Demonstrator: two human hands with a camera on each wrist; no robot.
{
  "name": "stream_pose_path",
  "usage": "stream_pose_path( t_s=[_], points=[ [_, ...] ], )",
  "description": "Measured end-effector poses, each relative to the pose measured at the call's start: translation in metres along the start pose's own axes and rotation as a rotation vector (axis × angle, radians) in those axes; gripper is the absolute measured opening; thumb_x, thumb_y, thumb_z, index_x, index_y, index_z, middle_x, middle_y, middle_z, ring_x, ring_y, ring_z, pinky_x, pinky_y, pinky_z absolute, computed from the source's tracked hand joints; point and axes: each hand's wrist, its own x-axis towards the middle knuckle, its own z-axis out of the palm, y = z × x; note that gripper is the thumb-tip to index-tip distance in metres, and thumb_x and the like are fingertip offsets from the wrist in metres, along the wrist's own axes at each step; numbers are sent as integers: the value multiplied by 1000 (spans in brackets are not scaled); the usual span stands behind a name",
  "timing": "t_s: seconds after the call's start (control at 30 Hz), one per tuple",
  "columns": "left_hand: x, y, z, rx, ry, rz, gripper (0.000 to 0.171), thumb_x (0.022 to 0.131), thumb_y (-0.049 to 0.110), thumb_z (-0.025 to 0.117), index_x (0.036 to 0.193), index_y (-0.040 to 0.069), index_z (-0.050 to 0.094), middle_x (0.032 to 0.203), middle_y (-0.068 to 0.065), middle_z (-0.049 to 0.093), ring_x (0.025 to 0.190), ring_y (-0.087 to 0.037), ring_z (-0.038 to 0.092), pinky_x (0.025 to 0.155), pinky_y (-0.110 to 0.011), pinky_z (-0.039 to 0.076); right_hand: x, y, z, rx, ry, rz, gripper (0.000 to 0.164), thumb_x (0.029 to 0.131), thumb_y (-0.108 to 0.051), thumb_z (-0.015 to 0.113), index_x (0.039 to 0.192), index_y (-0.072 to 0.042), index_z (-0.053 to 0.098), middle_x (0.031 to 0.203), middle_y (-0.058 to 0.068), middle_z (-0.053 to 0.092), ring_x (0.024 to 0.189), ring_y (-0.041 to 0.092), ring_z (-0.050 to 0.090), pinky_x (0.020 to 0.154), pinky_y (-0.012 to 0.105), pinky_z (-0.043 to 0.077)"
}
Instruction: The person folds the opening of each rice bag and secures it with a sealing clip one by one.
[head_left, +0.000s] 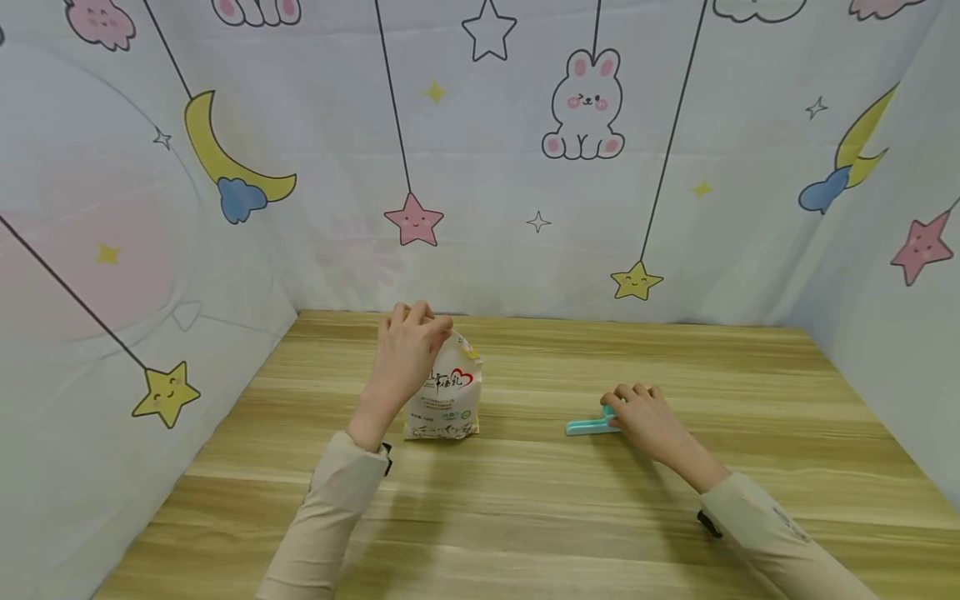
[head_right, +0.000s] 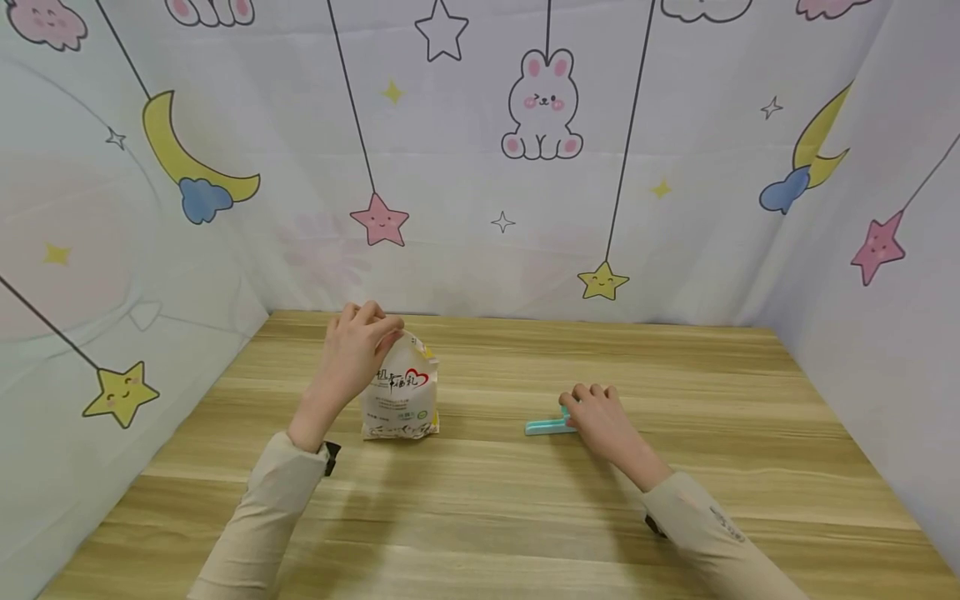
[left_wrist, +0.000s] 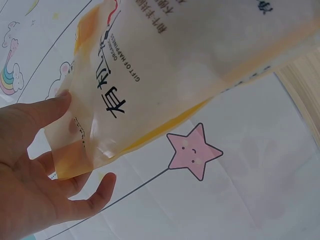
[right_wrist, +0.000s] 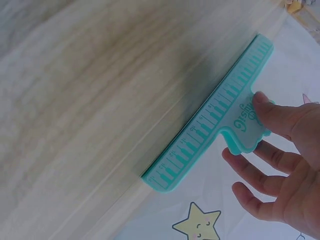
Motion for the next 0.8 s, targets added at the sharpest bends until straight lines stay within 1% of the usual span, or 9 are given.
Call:
stream_pose_path(
  t_s=[0.43, 0.8],
  points=[
    [0, 1, -1, 15, -5, -7, 10, 87, 23, 56, 90, 19, 65, 91, -5, 55, 87, -28, 48, 76, -46, 40, 0, -1, -2, 21, 8, -4, 28, 70, -15, 72, 94, -10, 59, 86, 6, 58, 72, 24, 51, 65, 42, 42],
    [-1, 0, 0, 12, -1, -8, 9, 87, 23, 56, 88, 20, 64, 89, -5, 54, 86, -28, 48, 75, -46, 40, 1, 0, -3, 27, 30, 0, 28, 71, -15, 72, 94, -9, 58, 83, 5, 56, 69, 23, 50, 61, 39, 42]
  ],
)
